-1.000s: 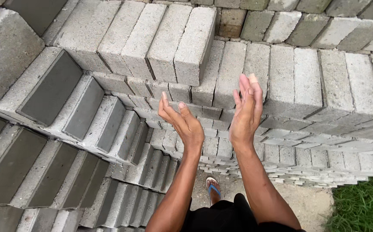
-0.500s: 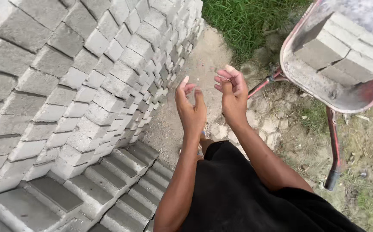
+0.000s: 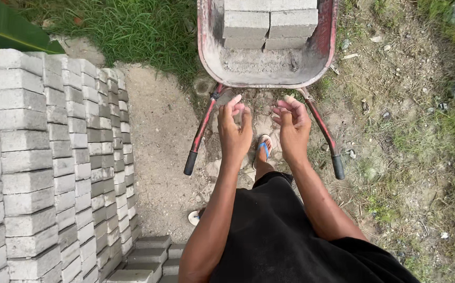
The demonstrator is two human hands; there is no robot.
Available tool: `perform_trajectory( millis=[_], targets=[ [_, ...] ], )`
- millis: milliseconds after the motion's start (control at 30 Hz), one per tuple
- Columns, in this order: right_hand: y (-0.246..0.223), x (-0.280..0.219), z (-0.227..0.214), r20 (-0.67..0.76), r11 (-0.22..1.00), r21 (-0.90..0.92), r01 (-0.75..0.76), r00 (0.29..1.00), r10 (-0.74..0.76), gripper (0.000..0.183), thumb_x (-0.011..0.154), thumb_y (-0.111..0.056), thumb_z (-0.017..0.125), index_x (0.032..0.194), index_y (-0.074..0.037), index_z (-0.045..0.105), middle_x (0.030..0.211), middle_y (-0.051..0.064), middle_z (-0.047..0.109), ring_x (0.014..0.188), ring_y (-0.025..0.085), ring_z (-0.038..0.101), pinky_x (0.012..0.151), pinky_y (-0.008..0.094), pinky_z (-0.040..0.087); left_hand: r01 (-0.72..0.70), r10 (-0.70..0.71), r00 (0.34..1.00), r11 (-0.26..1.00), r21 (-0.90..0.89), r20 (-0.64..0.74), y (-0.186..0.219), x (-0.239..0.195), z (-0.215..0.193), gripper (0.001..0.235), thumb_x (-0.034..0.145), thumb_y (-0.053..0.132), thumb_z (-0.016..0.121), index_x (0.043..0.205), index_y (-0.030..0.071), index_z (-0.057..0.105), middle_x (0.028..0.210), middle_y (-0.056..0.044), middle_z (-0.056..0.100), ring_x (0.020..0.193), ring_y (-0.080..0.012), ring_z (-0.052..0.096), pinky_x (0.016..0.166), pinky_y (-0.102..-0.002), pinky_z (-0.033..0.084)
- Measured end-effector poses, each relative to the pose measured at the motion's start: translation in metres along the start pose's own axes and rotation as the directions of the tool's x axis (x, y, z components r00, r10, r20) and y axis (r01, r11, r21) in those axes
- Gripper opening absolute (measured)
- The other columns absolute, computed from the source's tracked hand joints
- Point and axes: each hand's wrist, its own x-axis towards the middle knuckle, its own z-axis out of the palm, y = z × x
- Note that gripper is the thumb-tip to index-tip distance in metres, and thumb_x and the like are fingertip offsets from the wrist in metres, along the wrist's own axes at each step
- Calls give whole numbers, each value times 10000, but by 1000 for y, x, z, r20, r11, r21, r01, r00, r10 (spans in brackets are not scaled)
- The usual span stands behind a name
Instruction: The person repeatedly picks up two concrete bricks from a wheelbarrow and places them onto a growing stack. The person carries the bricks by hand and arranges them in rows on top of existing layers.
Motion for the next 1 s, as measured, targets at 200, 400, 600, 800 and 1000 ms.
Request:
perform_trajectory(
  millis=[200, 400, 600, 800, 1000],
  targets=[
    [4, 129, -52, -7, 999, -47, 1, 1000, -1, 286, 915, -30, 446, 1197, -6, 489, 1047, 155, 590, 929, 200, 613, 767, 290, 547, 68, -71, 976, 997, 22, 207, -3, 76, 111, 332, 902, 212, 538, 1182, 34, 536, 986, -142, 584, 943, -276, 573, 816, -413, 458],
    [11, 227, -30, 1, 998, -46, -39, 999, 39, 273, 904, -59, 475, 1174, -35, 510, 1032, 122, 614, 912, 168, 615, 760, 271, 538, 218, -241, 951, 967, 131, 194, -4, 148, 140, 365, 902, 167, 524, 1213, -23, 502, 1024, -198, 561, 988, -315, 550, 840, -447, 446],
    [30, 299, 8, 19, 986, -134, -96, 995, 99, 279, 895, -40, 492, 1172, -34, 527, 1007, 127, 630, 889, 176, 610, 741, 277, 533, 199, -239, 939, 964, 177, 248, -71, 251, 173, 395, 902, 186, 543, 1229, -26, 483, 1004, -186, 549, 983, -327, 553, 838, -461, 450],
    [77, 408, 16, 104, 863, -505, 13, 993, 46, 272, 855, -106, 597, 1120, -44, 584, 959, 153, 674, 857, 271, 673, 673, 322, 549, -54, -157, 884, 901, 430, 440, -132, 388, 226, 447, 878, 193, 599, 1251, -7, 459, 1063, -206, 566, 1018, -359, 584, 870, -503, 466],
    [157, 544, 19, 449, 519, -737, 432, 888, -102, 425, 820, -225, 671, 1182, -48, 534, 1002, 116, 610, 915, 335, 615, 732, 441, 528, -304, -208, 797, 674, 674, 567, -217, 485, 289, 595, 878, 332, 653, 1359, 105, 387, 1324, -123, 407, 1257, -379, 375, 985, -577, 352]
  ],
)
